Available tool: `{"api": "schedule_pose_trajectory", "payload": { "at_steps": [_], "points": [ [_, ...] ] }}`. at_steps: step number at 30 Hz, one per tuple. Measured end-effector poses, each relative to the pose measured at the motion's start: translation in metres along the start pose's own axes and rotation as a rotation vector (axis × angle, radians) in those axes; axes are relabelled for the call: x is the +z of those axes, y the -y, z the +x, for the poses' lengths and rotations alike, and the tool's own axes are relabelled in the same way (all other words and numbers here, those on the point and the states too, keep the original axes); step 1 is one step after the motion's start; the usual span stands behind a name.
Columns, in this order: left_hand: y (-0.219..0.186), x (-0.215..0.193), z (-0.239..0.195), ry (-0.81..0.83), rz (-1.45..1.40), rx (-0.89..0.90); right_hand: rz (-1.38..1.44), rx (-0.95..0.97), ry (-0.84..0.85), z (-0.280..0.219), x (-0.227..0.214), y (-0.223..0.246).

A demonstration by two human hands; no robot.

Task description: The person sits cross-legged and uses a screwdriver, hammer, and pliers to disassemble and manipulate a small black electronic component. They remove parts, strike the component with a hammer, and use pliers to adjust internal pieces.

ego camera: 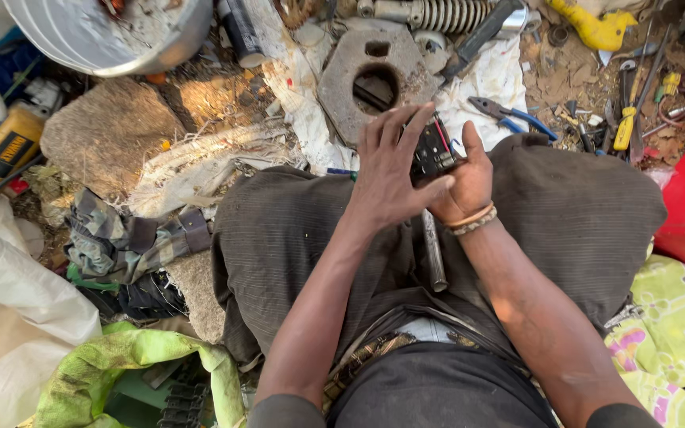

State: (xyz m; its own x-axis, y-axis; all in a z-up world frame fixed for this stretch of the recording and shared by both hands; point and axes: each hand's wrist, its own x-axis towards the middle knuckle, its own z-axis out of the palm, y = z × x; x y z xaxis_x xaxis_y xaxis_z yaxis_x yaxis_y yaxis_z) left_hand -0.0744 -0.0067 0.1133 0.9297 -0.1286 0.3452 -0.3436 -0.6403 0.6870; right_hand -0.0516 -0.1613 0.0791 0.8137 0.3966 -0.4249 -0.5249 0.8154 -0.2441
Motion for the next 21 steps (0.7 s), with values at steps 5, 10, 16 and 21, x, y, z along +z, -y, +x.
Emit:
{"api": "schedule_pose_trajectory", "payload": {
  "at_steps": [5, 10, 16, 21],
  "points": [
    [0.006, 0.025, -0.012, -0.294, -1.248, -0.599, -0.825, -0.333, 0.152, -0.026, 0.023, -0.012],
    [0.027, 0.065, -0.027, -0.327, -2.15, -0.602, -1.577, -0.933, 0.142, -0.035, 0.023, -0.025],
    [0.043, 0.081, -0.043, -0.317, -2.137, -0.717, -0.896, -0.68, 0.122, -0.033, 0.005, -0.011],
    [0.043, 0.078, -0.036, -0.269, -2.012, -0.743, -0.197, -0.209, 0.037, -0.029, -0.004, 0.02]
  ]
}}
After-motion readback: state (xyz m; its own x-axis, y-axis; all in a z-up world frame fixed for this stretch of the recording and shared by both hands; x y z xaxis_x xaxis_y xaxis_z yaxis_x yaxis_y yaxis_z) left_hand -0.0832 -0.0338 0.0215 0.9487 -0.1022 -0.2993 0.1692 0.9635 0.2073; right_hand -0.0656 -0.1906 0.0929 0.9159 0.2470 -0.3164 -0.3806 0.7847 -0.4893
